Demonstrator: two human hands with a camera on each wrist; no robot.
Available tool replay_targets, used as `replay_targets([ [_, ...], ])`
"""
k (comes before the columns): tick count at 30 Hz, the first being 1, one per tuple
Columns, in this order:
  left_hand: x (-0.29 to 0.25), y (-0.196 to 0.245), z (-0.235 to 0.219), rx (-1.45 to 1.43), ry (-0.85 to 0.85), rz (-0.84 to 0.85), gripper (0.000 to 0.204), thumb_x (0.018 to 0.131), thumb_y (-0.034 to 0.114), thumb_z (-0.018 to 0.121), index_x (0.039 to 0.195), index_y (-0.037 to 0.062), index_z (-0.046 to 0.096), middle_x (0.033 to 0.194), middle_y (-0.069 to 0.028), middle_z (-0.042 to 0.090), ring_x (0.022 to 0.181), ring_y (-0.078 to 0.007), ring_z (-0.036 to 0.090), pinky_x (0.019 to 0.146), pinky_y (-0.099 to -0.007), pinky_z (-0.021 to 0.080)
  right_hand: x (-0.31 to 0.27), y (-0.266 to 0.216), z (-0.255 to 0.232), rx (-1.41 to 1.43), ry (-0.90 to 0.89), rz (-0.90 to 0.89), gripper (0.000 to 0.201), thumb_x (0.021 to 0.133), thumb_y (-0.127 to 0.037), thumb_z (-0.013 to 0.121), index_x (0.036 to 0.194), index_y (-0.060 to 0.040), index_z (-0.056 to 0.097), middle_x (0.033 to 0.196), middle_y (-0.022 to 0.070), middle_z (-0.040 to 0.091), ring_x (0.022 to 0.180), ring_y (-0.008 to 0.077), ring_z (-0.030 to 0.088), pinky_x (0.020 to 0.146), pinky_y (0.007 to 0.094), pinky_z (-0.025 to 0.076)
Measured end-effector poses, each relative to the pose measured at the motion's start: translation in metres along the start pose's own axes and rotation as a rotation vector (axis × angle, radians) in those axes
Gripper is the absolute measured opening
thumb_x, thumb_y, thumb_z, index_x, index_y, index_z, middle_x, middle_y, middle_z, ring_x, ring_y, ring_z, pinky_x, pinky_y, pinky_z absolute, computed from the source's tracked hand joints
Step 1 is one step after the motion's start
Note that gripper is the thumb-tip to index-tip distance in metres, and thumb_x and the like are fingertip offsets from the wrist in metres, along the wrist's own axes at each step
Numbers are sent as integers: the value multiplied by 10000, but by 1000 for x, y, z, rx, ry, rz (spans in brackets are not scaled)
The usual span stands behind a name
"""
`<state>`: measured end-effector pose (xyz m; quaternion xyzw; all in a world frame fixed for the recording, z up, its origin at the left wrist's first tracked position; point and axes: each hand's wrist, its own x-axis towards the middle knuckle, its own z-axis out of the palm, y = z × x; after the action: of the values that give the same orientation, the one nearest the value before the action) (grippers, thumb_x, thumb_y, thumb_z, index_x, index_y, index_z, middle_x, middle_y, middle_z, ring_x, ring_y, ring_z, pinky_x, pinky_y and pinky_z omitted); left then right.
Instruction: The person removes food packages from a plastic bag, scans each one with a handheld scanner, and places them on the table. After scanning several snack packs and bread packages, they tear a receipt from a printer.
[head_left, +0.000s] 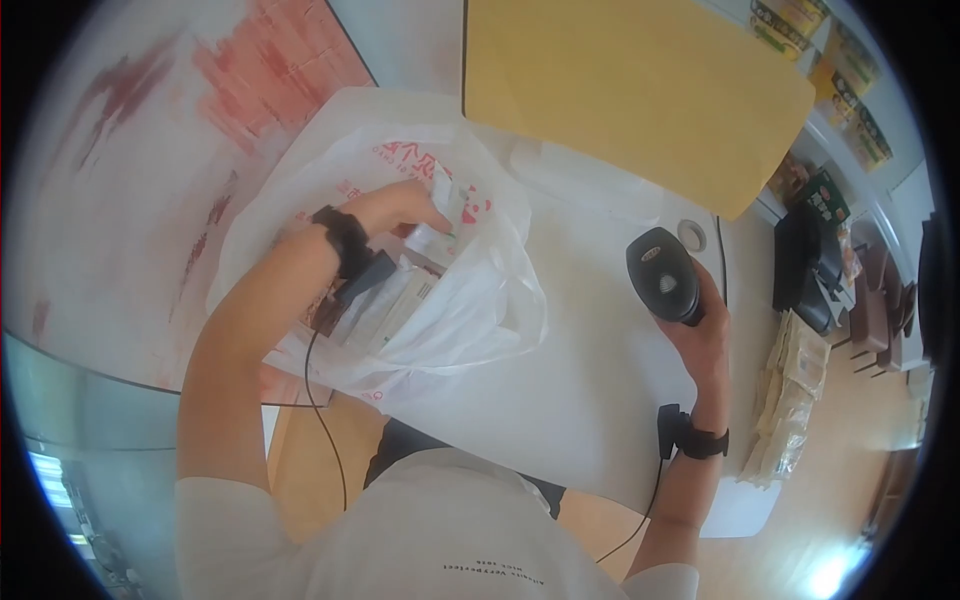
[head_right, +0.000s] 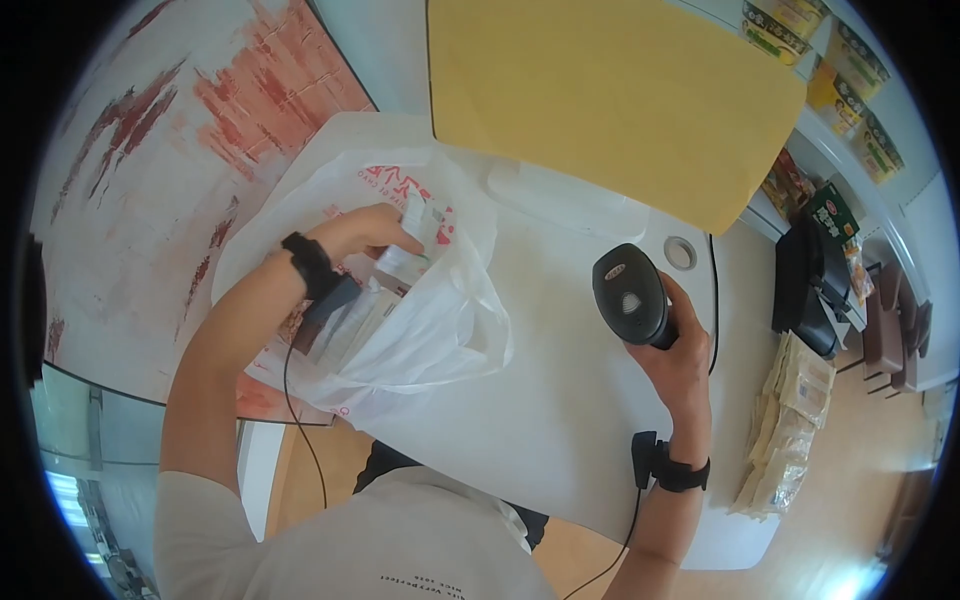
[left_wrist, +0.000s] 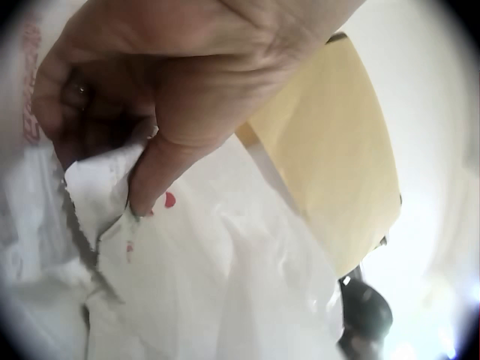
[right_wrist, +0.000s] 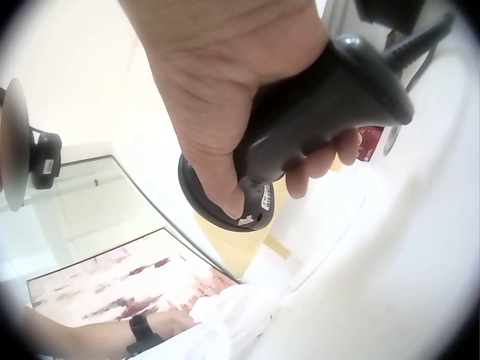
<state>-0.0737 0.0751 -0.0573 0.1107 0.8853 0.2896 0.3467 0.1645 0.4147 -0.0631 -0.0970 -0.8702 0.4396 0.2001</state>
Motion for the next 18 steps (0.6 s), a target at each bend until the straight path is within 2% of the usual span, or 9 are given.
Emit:
replay_targets([
  [3, -6, -14, -25, -254, -63, -48, 433, 816, 197, 691, 1177, -26, 602, 1009, -102, 675, 843, -194, 669, 713, -309, 539, 1, 1, 1, -10, -5, 1, 657, 660, -47, 751, 1284, -94, 551, 779, 98, 663, 743, 163, 650, 742, 267, 491],
  [4, -11, -20, -33, -242, -73, -46, 433, 816, 197, 691, 1177, -26, 602, 1009, -102, 675, 843, -194, 669, 713, -309, 539, 1, 2, 1, 8, -13, -5, 659, 659, -50, 752, 1285, -96, 550, 778, 96, 662, 742, 162, 648, 743, 268, 491],
  [6, -28, -20, -42, -474, -69, 173, 456, 852, 160, 657, 1259, -11, 544, 1116, -91, 643, 943, -172, 647, 750, -313, 543, 0, 4, 1, -8, -10, 7, 663, 657, -50, 754, 1286, -98, 549, 774, 97, 659, 743, 162, 647, 742, 268, 490],
  [7, -40, -7, -39, -462, -84, 176, 456, 852, 160, 657, 1259, -11, 544, 1116, -91, 643, 943, -172, 647, 750, -313, 543, 0, 5, 0, -24, -20, 4, 667, 656, -51, 755, 1287, -101, 547, 771, 97, 657, 743, 162, 646, 742, 267, 489],
  [9, -69, 24, -33, -501, 45, 192, 511, 855, 196, 641, 1312, 17, 499, 1134, -97, 625, 1006, -184, 624, 772, -345, 552, -1, 3, 0, -22, -9, 2, 668, 658, -52, 759, 1290, -108, 547, 777, 95, 658, 747, 164, 647, 745, 270, 490],
  [10, -73, 34, -33, -494, 35, 198, 511, 855, 196, 641, 1312, 17, 499, 1134, -97, 625, 1006, -184, 624, 772, -345, 552, -1, 1, 0, -20, -11, -12, 669, 661, -54, 762, 1292, -116, 546, 783, 93, 660, 751, 166, 648, 748, 273, 490],
  [14, -78, 66, -18, -451, -60, 280, 517, 862, 214, 641, 1321, 32, 489, 1125, -96, 628, 984, -177, 633, 754, -331, 558, -1, -5, -6, 42, 6, 17, 655, 677, -61, 766, 1291, -83, 540, 857, 96, 679, 800, 160, 648, 772, 273, 490],
  [16, -71, 79, -10, -428, -110, 331, 501, 858, 222, 647, 1301, 32, 510, 1105, -92, 637, 966, -171, 636, 723, -323, 558, 1, -4, -10, 97, 65, -61, 639, 688, -69, 770, 1281, -34, 537, 932, 87, 681, 846, 148, 635, 796, 266, 486],
  [18, -55, 88, -6, -196, -206, 375, 487, 830, 257, 682, 1237, 22, 556, 1041, -84, 658, 892, -163, 650, 641, -294, 543, 1, -6, -20, 103, 56, -49, 611, 689, -66, 766, 1257, -13, 548, 947, 80, 676, 859, 137, 625, 804, 262, 484],
])
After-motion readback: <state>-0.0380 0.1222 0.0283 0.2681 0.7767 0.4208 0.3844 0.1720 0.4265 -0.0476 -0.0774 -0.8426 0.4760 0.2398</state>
